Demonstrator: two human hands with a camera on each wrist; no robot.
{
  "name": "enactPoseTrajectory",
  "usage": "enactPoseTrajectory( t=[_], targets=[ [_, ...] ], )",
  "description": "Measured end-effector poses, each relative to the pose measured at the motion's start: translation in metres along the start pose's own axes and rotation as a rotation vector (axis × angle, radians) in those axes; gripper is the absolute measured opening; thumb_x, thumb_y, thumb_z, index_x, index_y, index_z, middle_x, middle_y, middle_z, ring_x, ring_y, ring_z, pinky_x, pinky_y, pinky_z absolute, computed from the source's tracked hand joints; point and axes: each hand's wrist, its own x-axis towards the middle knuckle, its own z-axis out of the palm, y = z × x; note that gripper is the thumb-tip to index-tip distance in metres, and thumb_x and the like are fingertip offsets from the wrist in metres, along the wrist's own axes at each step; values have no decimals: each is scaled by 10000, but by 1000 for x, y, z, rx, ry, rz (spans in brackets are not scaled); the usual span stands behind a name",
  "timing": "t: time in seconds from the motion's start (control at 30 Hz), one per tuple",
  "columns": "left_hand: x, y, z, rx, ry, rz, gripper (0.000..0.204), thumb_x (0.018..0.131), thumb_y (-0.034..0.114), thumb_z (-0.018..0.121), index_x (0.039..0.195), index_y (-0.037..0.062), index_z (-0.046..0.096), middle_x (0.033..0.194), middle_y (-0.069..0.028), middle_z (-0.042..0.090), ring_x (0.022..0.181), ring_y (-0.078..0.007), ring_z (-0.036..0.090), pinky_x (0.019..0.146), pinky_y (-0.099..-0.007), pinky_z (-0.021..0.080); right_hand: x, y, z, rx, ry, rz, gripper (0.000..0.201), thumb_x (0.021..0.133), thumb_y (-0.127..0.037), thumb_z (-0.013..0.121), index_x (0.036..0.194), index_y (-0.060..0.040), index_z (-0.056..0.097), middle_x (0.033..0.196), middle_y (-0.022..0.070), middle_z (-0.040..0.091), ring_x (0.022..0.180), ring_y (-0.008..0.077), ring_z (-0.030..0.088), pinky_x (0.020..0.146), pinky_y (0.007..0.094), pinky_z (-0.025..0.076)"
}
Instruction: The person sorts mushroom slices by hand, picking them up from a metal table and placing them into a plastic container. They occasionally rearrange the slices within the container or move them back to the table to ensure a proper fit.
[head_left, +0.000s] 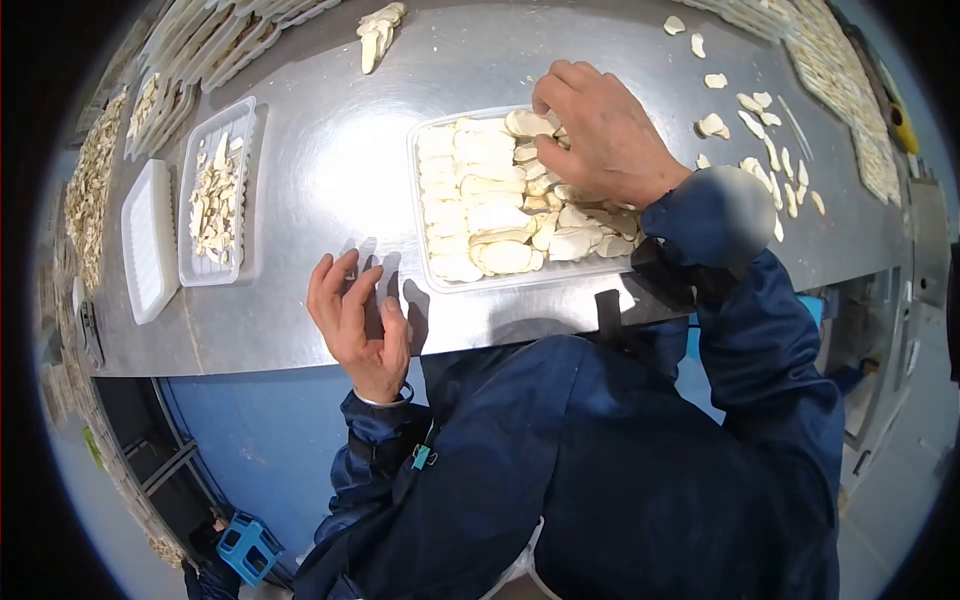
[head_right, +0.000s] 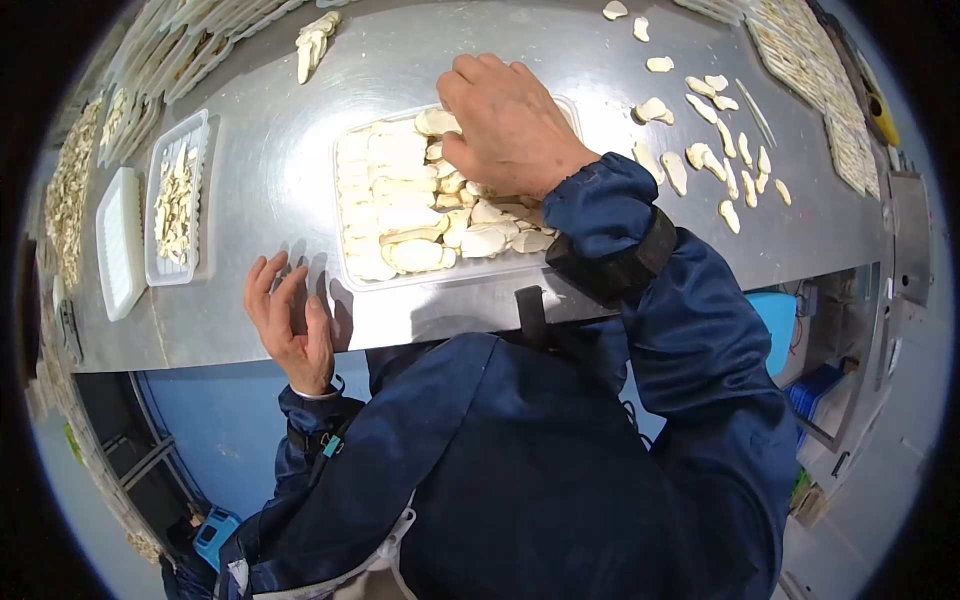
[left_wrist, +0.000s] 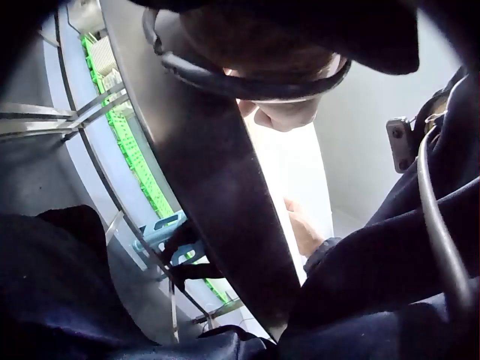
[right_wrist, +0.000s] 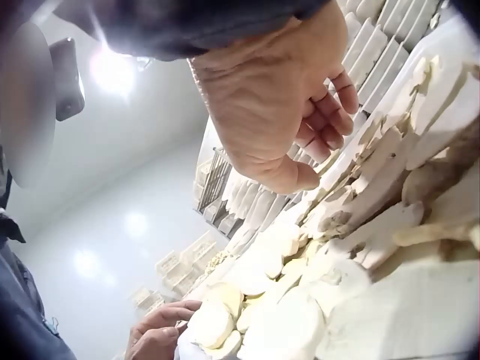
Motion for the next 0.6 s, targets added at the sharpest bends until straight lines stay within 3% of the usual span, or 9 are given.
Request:
enactPoseTrajectory(
  t=[0.33,0.43,0.53,0.6],
  targets=[
    [2,6,-3,-22,-33,-11,283,805,44,562,1075,18,643,1248,-149,568,1279,-372,420,1036,-468,357,2,-2,-1,-1,-34,4,241,724,-144,637,891,10,556,915,138,545,921,304,534,806,411,427],
    [2,8,-4,-54,-39,-31,283,808,28,552,1076,15,642,1244,-151,570,1275,-375,423,1037,-464,357,-2,4,-3,-21,7,-9,288,756,-150,636,992,-16,543,943,133,545,923,318,532,798,413,425],
    [1,5,-4,-44,-43,-26,316,752,40,570,1059,8,635,1225,-172,567,1255,-399,425,1009,-474,388,-12,21,-37,-84,121,15,276,767,-125,643,1016,-43,556,961,124,551,938,307,550,801,407,435],
    [0,3,-3,-44,-42,-14,306,775,44,564,1071,6,634,1229,-172,568,1254,-407,427,1032,-483,354,-28,60,-59,-108,233,98,188,786,-80,628,966,-52,583,884,117,567,832,321,585,731,410,464]
  ],
)
